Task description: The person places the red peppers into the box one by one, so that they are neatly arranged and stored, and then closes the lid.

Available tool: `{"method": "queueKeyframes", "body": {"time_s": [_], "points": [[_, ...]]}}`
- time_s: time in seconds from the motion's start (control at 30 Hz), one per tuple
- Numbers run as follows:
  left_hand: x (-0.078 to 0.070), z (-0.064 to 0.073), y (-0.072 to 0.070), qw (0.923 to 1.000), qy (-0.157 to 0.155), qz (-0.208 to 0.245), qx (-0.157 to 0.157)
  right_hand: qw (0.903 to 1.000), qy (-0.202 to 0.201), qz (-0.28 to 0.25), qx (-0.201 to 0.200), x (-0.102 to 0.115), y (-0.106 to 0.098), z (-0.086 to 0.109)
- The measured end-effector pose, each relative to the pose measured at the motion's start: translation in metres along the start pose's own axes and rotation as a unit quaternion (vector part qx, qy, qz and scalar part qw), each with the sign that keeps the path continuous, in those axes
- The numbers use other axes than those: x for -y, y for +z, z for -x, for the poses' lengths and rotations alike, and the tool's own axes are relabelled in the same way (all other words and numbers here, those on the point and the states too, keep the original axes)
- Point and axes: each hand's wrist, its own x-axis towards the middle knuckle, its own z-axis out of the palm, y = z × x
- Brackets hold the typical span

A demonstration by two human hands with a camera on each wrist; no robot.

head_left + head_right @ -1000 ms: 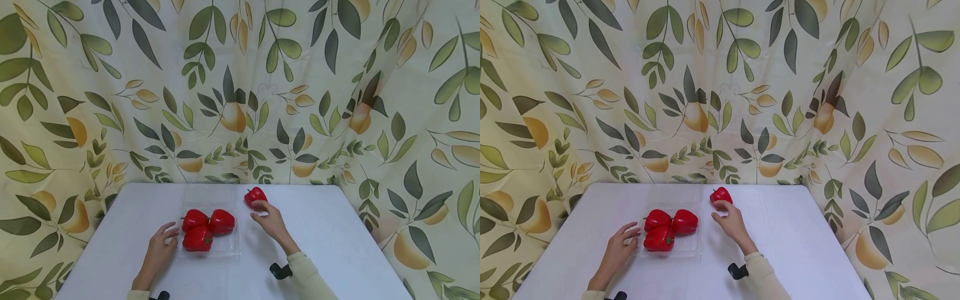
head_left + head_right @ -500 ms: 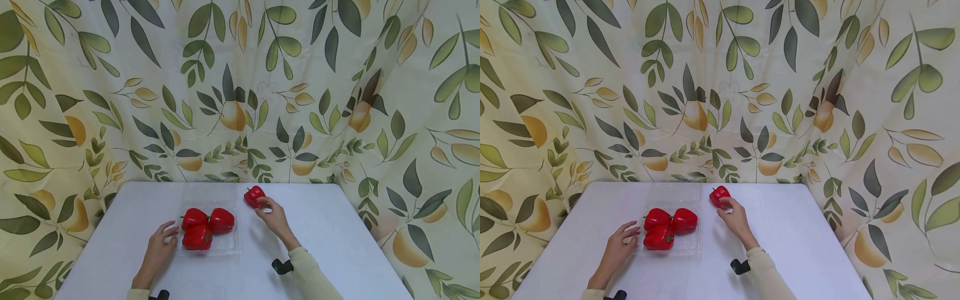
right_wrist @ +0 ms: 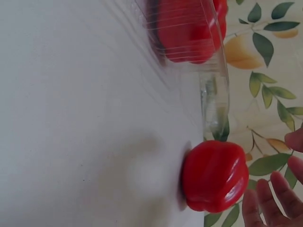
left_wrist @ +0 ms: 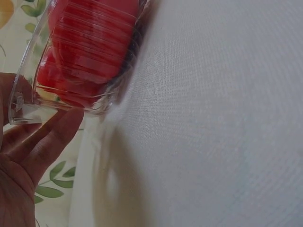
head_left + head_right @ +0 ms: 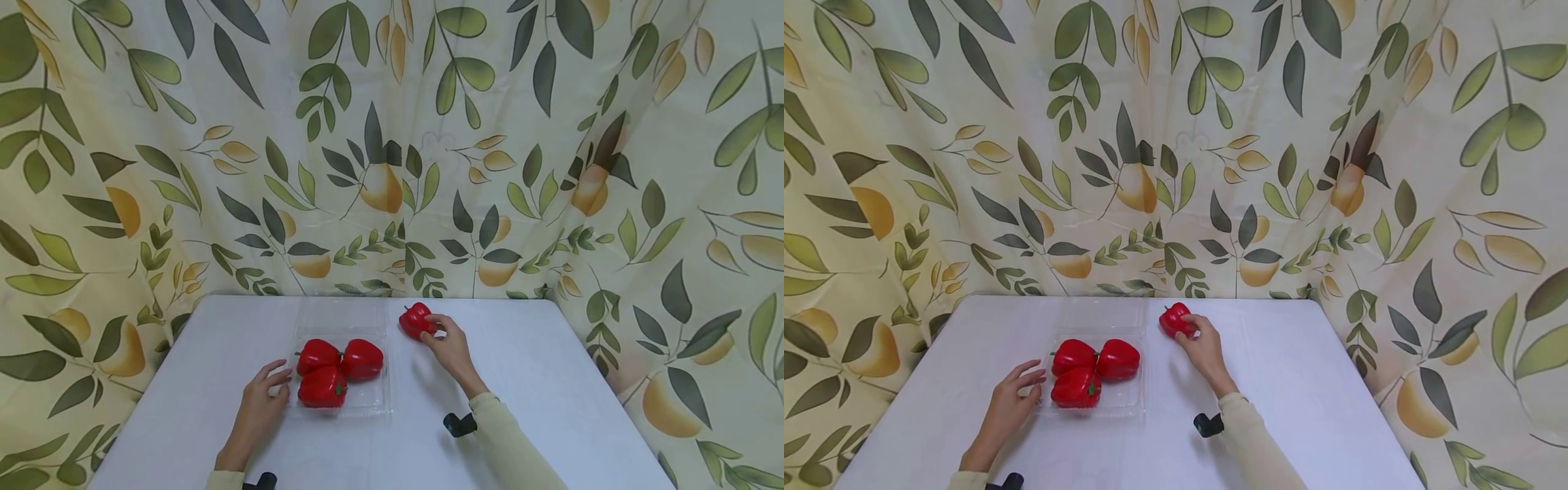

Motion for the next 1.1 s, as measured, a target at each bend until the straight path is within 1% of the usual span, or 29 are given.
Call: {"method": "queueKeyframes", "body": {"time_s": [0.13,0.27,0.5,0.67,0.73,0.9,1.03,1.1], "points": [[-0.001,-0.001,-0.001,1.0000,-0.001,-0.002,-0.006,0.9999,0.010,-0.004,-0.009,-0.002,0.003,-0.007],[-0.001,-0.002,-0.001,0.9999,0.000,-0.009,-0.011,0.9998,0.011,-0.007,-0.014,-0.006,0.005,-0.010],[-0.001,-0.003,0.003,0.9998,-0.020,-0.006,0.007,0.9994,0.012,0.012,-0.030,-0.014,0.007,-0.014],[-0.002,-0.002,0.002,0.9994,-0.032,-0.005,0.009,0.9991,0.026,0.018,-0.028,-0.015,0.011,-0.020],[-0.003,-0.001,0.001,0.9994,-0.032,-0.007,0.008,0.9991,0.029,0.012,-0.028,-0.014,0.012,-0.022],[-0.004,-0.002,0.001,0.9997,-0.023,-0.009,0.005,0.9990,0.021,0.025,-0.029,-0.015,0.013,-0.029],[-0.004,-0.002,0.001,0.9997,-0.019,-0.013,0.005,0.9984,0.025,0.049,-0.011,-0.019,0.014,-0.036],[-0.004,-0.001,0.001,0.9997,-0.016,-0.014,0.006,0.9983,0.029,0.052,-0.001,-0.020,0.015,-0.038]]}}
